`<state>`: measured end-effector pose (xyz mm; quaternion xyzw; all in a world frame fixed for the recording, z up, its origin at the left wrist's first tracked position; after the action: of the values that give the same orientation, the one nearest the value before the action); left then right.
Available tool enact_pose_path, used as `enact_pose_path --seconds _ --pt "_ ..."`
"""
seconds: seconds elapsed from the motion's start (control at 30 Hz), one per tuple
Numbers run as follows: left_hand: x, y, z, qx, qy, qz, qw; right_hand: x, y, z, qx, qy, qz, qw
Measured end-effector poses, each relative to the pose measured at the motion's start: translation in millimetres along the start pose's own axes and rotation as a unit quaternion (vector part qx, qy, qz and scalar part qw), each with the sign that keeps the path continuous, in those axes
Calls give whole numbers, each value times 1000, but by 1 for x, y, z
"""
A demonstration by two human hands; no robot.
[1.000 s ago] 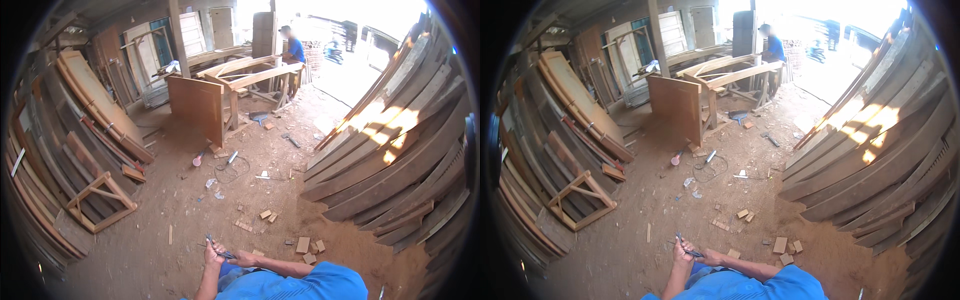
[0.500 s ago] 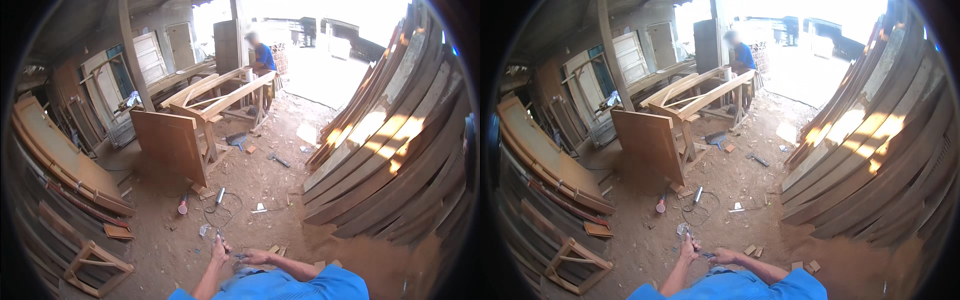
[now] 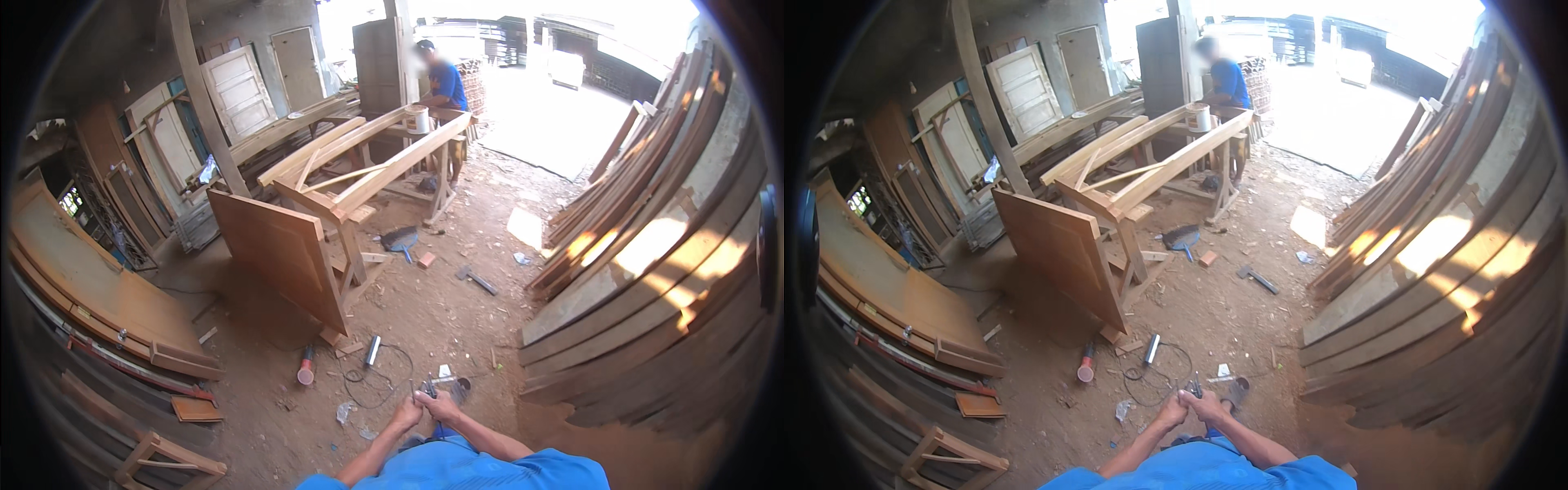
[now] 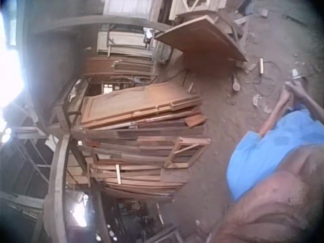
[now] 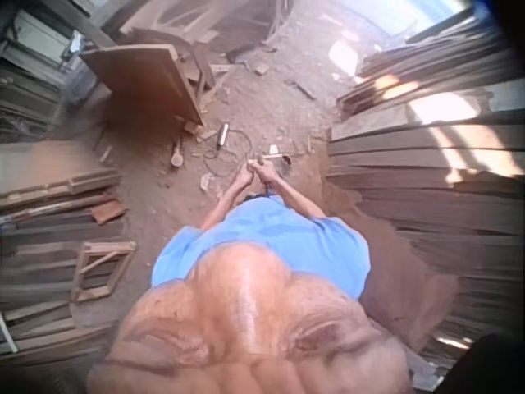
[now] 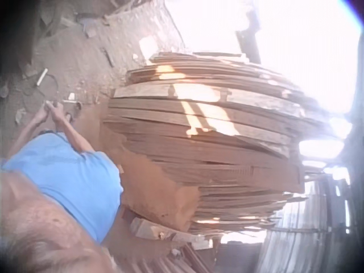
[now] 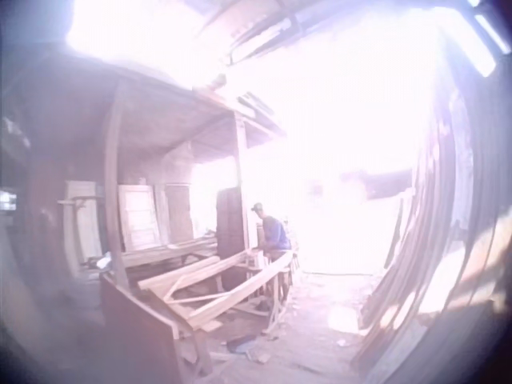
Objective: The person selects a wooden plank from a stack inside a workshop, carries it outside, and places it on the ground to form a frame structure.
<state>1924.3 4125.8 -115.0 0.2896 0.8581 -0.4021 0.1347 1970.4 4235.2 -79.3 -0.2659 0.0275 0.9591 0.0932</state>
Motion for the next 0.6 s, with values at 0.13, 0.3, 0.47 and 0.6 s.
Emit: enact_pose_path --seconds 0.13,0.3,0.47,0.6 --pt "78 -35 -62 66 59 -35 995 52 -37 100 -19 -50 -13 998" --pt "151 -75 -165 62 0 -30 998 162 -101 127 38 -79 -56 995" --pt "220 -88 -230 48 103 -50 992 241 -158 151 86 -50 -117 988" --pt "284 -89 -244 68 131 -9 989 280 -185 184 107 -70 -160 979"
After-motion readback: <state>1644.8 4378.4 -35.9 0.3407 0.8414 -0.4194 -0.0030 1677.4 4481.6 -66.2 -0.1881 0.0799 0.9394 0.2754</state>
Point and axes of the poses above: each hand's wrist, its own x-axis towards the middle knuckle, its own y-axis out of the palm, z = x × y, the point moved 8 cm from there along x, towards the middle knuckle, and after that the axes turned 6 degrees about x, right-handed, at the moved point
